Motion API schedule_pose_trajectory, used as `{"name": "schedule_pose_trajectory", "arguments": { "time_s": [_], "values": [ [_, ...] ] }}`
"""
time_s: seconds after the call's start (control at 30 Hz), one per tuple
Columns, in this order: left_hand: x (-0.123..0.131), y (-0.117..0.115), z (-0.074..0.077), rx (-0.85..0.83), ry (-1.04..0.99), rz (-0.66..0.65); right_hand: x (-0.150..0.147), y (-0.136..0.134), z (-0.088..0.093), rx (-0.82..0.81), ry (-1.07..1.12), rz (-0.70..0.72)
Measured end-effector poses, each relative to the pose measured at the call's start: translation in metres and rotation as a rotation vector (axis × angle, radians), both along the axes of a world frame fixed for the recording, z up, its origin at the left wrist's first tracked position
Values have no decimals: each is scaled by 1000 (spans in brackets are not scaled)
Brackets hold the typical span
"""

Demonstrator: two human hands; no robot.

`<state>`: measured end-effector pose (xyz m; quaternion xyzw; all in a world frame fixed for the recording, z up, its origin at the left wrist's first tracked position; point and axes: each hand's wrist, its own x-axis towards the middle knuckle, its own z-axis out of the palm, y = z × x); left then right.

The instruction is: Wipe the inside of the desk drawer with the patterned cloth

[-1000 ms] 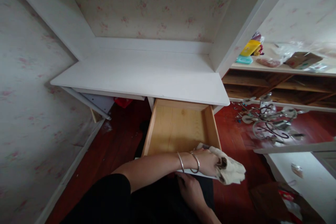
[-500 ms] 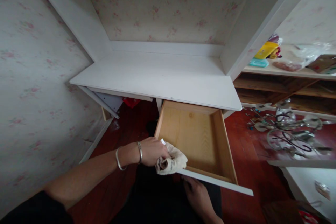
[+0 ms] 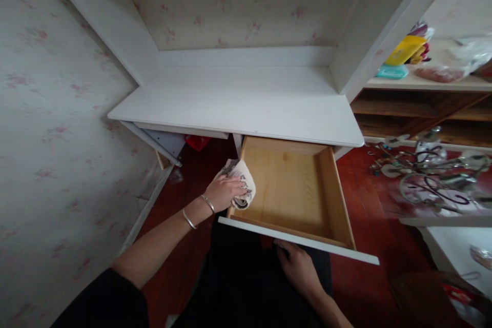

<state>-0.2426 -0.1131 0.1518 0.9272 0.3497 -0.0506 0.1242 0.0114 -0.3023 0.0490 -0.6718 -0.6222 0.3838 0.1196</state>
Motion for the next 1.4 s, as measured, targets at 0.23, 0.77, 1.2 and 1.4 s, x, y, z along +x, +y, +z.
{"name": "schedule_pose_trajectory", "arguments": {
  "time_s": [0.23,0.77,1.2,1.4],
  "values": [
    [7,57,-33,96,-96,109,0,0,-2,-4,-3,-11],
    [28,56,-24,-42,-198,338,-2,2,7,-12,-22,-13],
    [-2,-53,23,-261,95,344,1,3,8,18,14,9],
    [20,-40,27,-318,185,177,0,2,9,26,20,-9]
  ]
}}
